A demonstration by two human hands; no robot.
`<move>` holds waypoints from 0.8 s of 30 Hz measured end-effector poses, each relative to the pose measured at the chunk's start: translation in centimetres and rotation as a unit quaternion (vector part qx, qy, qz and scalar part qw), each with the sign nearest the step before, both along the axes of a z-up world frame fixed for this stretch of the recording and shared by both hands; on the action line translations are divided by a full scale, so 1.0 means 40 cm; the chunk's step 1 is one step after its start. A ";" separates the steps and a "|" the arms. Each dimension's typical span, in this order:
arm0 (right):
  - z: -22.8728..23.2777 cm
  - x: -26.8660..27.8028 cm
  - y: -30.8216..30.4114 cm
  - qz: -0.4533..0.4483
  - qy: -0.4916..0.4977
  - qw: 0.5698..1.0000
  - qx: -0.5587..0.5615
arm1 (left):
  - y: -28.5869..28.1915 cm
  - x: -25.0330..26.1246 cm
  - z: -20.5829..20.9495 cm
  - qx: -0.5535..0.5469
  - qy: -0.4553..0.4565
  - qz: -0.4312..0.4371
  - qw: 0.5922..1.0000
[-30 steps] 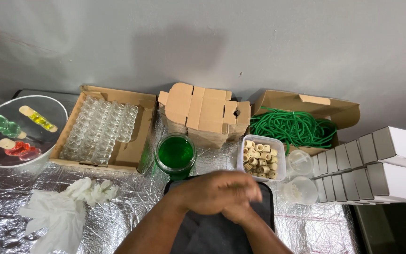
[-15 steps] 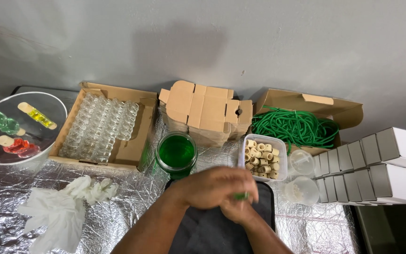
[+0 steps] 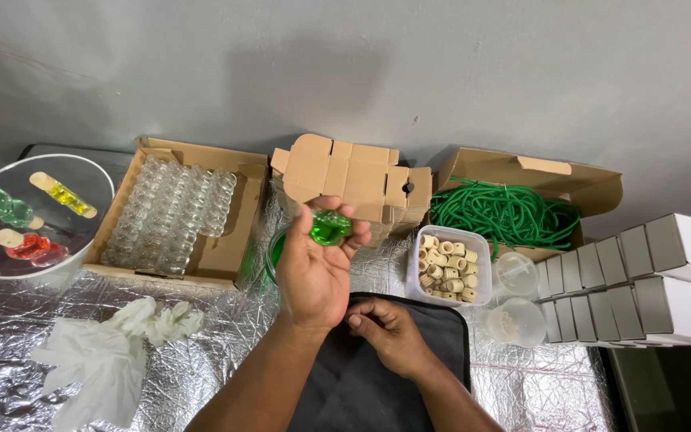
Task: The person is threading a green cord through a wooden cap and attaching it to a small green perfume bottle.
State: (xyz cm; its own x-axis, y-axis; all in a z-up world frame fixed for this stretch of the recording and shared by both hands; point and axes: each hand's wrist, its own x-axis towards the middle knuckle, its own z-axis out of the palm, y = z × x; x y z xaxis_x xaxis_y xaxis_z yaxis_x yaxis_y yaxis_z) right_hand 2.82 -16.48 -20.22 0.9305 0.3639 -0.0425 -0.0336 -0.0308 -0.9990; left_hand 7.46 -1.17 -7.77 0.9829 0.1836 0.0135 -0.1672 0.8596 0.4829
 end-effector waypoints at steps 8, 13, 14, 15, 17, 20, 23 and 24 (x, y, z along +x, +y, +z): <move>0.073 0.008 0.013 0.058 -0.039 0.995 0.072 | -0.017 -0.056 0.090 0.646 -0.285 -0.483 0.518; -0.013 0.002 -0.009 0.020 0.014 0.997 0.067 | -0.016 -0.066 0.085 0.566 -0.291 -0.522 0.568; -0.020 0.000 -0.009 0.022 -0.008 0.998 0.054 | -0.008 -0.061 0.099 0.505 -0.281 -0.471 0.666; -0.026 0.001 -0.010 0.022 -0.008 0.998 0.054 | -0.019 -0.060 0.073 0.505 -0.281 -0.471 0.666; -0.039 0.002 -0.011 0.027 -0.070 0.997 0.013 | -0.039 -0.058 0.021 0.202 -0.174 -0.233 0.935; -0.056 0.006 -0.012 0.017 -0.026 0.999 0.021 | -0.027 -0.046 0.023 0.075 -0.080 -0.053 0.993; -0.042 0.004 -0.012 0.021 -0.039 0.999 -0.005 | -0.034 -0.045 0.021 0.084 -0.069 -0.047 0.993; -0.030 0.003 -0.009 0.023 -0.037 0.999 -0.004 | -0.033 -0.042 0.021 0.084 -0.068 -0.046 0.993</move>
State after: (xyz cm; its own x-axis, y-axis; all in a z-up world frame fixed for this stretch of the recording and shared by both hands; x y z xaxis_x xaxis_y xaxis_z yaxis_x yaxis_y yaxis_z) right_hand 2.93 -16.85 -21.41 0.9137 0.4057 0.0233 0.0426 -0.0386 -0.9983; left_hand 5.78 -2.48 -6.94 0.9823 0.0779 0.1701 -0.1659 0.7828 0.5997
